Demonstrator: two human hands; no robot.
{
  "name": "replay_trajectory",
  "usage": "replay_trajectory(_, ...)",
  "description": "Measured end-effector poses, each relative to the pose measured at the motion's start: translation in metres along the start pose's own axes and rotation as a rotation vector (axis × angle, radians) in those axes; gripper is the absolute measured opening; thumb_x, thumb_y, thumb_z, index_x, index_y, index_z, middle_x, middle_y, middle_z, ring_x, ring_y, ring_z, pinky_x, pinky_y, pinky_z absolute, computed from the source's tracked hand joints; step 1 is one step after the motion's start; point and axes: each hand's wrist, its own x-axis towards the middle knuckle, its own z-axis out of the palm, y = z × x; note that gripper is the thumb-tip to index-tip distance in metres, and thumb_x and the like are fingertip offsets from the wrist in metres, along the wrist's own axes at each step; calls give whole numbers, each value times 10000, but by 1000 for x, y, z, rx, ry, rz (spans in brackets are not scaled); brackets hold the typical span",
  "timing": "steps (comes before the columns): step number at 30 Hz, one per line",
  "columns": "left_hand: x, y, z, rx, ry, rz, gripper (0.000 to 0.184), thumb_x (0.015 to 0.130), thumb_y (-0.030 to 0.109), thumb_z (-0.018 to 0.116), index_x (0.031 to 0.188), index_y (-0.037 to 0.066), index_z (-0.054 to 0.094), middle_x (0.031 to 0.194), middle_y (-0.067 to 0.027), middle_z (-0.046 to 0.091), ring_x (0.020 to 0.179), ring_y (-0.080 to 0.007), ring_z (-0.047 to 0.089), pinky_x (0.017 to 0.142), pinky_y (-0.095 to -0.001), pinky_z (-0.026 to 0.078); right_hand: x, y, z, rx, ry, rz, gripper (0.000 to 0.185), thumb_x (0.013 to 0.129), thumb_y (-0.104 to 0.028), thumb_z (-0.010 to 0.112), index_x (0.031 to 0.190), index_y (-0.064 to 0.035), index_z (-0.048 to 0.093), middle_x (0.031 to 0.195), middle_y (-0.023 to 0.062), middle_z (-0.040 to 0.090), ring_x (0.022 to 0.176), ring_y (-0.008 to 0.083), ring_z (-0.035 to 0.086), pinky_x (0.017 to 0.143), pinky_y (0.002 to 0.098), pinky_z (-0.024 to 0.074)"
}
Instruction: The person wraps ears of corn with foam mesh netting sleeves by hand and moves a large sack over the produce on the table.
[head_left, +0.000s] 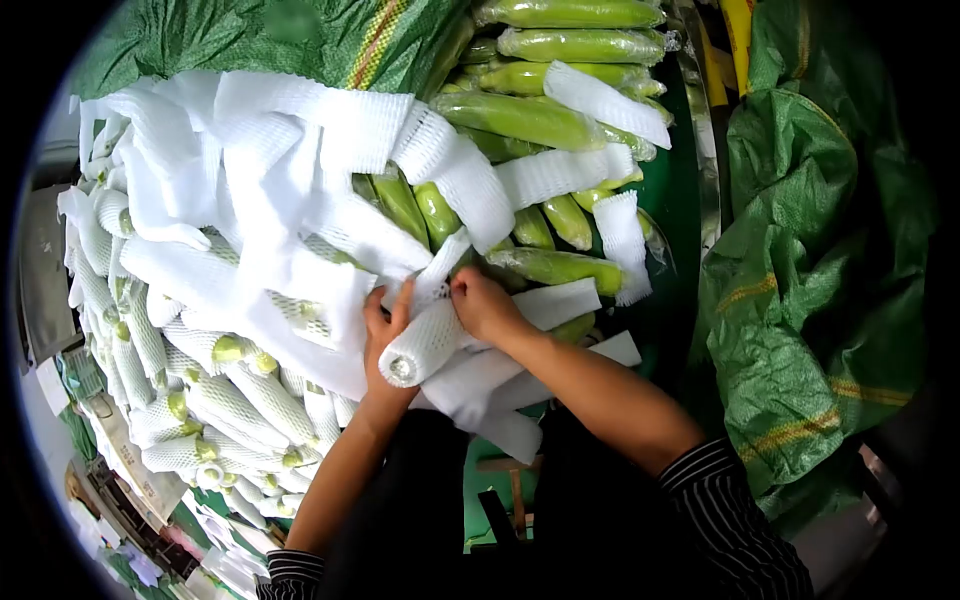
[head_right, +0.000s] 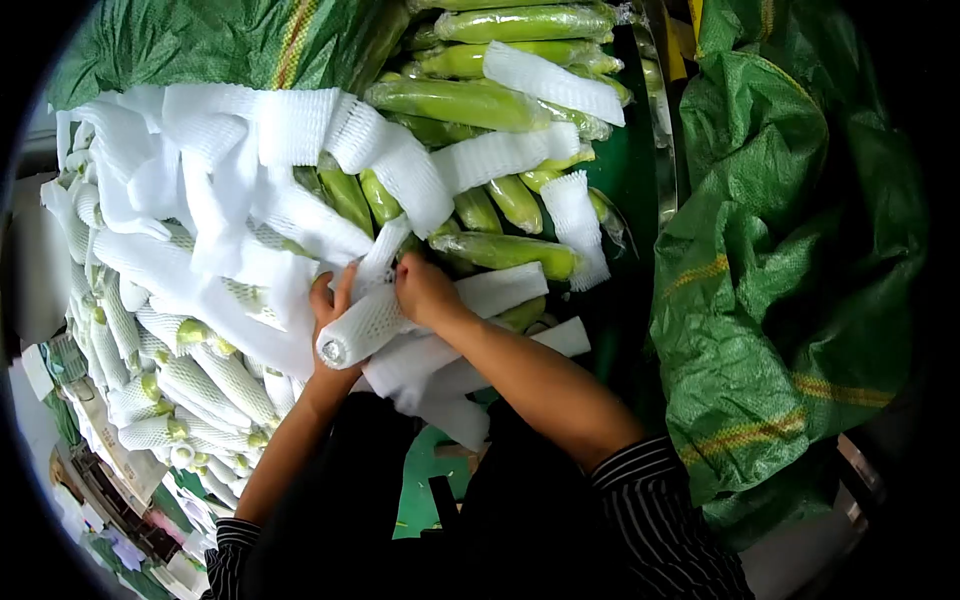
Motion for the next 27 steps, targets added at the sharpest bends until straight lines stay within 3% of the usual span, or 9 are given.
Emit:
replay_trajectory(7, 31, 65, -95, -583, -210, 222, 954, 719, 4, 747, 1518, -14, 225, 1484, -260, 403, 1349, -430, 452, 1129, -427, 358, -44, -82, -82, 1594, -355, 468, 217, 1023, -137, 481, 1140, -14, 616, 1085, 113, 675, 922, 174, 669, 766, 335, 556)
replay_trajectory(11, 60, 70, -91, -522, 77, -3, 986, 745, 88, 833, 1519, 14, 226, 1406, -254, 465, 1265, -385, 530, 1057, -408, 441, -60, -116, -97, 1309, -294, 300, 390, 1019, -253, 532, 1295, 21, 563, 1328, 180, 567, 1200, 243, 563, 1016, 381, 459)
replay_trajectory(14, 60, 70, -98, -1628, 150, -491, 696, 852, 280, 708, 1406, 15, 381, 1197, -183, 604, 1055, -296, 635, 890, -423, 553, -65, -99, -88, -255, 15, -528, 554, 982, -371, 602, 1338, 46, 527, 1472, 241, 390, 1347, 331, 419, 1106, 433, 374)
replay_trajectory(15, 57, 63, -101, -1684, 126, -445, 672, 864, 299, 653, 1408, 13, 380, 1210, -205, 597, 1048, -346, 633, 899, -481, 560, -67, -92, -81, 55, -228, -443, 694, 933, -439, 667, 1416, 12, 455, 1515, 270, 270, 1425, 378, 288, 1151, 456, 306)
replay_trajectory(17, 43, 53, -91, -1903, 90, -320, 747, 839, 255, 675, 1445, -5, 325, 1263, -245, 559, 1103, -352, 608, 925, -482, 545, -71, -81, -60, 441, -504, -408, 852, 928, -388, 706, 1547, -62, 221, 1476, 250, 360, 1359, 355, 420, 1101, 439, 381)
replay_trajectory(21, 49, 25, -184, -2215, 395, 258, 903, 871, 433, 689, 1510, -12, 233, 1379, -241, 501, 1212, -387, 555, 989, -496, 514, -77, -84, -76, 500, -611, -211, 685, 926, -336, 723, 1469, -76, 395, 1321, 140, 574, 1144, 253, 618, 972, 389, 500)
replay_trajectory(22, 58, 14, -229, -2226, 541, 281, 944, 888, 642, 605, 1491, -4, 273, 1392, -227, 499, 1259, -390, 532, 1035, -522, 482, -79, -73, -73, 454, -565, -208, 624, 922, -324, 730, 1422, -66, 459, 1310, 127, 584, 1148, 244, 618, 966, 390, 502)
replay_trajectory(26, 78, -28, -224, -1471, 848, -318, 833, 833, 533, 758, 1383, 9, 417, 1304, -191, 568, 1154, -309, 575, 1065, -476, 402, -69, -69, -70, -159, -177, -485, 658, 844, -369, 782, 1347, -36, 517, 1325, 174, 557, 1270, 353, 510, 1035, 428, 443)
replay_trajectory(27, 71, -19, -197, -841, 740, -364, 835, 796, 439, 812, 1396, 17, 412, 1288, -204, 553, 1153, -319, 550, 1048, -476, 398, -62, -63, -67, -178, -176, -482, 662, 845, -374, 776, 1353, -39, 516, 1331, 177, 551, 1285, 361, 490, 1057, 434, 422)
